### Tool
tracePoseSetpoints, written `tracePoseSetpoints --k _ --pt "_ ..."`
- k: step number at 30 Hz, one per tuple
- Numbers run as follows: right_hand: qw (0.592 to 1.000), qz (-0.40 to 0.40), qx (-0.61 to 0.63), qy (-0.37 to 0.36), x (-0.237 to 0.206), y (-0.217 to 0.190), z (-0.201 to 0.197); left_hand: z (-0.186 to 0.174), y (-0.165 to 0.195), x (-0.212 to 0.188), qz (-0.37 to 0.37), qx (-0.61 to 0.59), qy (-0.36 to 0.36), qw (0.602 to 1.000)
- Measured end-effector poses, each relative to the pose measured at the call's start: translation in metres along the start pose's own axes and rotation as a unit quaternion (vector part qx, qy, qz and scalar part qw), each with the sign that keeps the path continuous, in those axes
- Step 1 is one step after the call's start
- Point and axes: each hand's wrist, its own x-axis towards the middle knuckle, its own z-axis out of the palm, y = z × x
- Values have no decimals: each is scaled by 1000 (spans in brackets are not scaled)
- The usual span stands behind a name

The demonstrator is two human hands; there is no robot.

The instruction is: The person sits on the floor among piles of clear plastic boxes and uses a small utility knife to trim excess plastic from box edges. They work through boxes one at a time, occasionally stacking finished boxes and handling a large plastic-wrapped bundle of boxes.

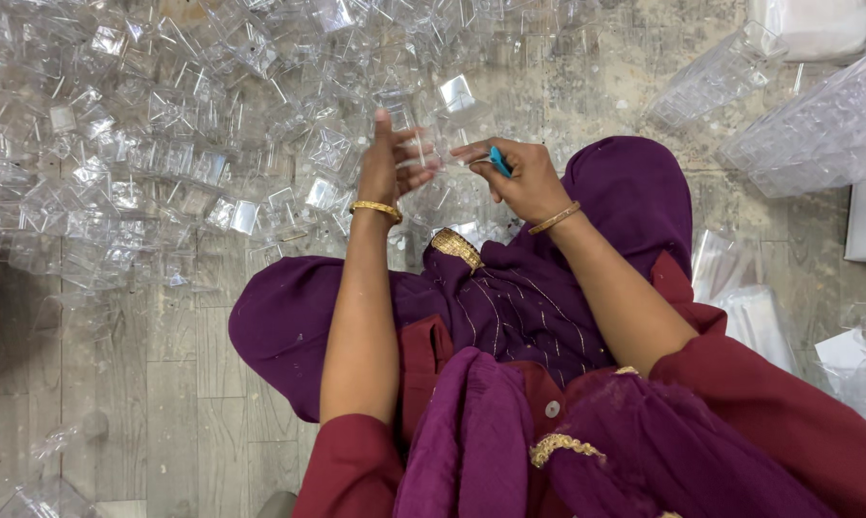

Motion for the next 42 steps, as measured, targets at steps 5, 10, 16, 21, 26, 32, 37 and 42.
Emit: tracePoseSetpoints --k 5,10,16,21,26,32,37,42 --pt "998 12 -37 -51 -1 -3 -9 -1 -16 6 37 81 -96 991" --pt "981 131 144 -21 7 -2 -10 -6 -34 13 311 258 -88 910" --pt "996 86 -10 -25 2 16 -8 -8 -41 20 261 340 -43 902" --pt "992 -80 -82 -46 -1 23 -13 -12 -39 23 162 273 -55 947" --pt "992 38 -93 -72 -3 13 -15 -12 -38 24 186 243 -20 952" --pt "985 65 149 -48 -7 -4 -23 -7 -32 19 207 104 -8 973" --pt "995 85 29 -53 -17 -6 -27 4 -32 6 236 189 -81 950" --pt "974 83 -141 158 -47 10 -104 3 -28 0 292 291 -56 909"
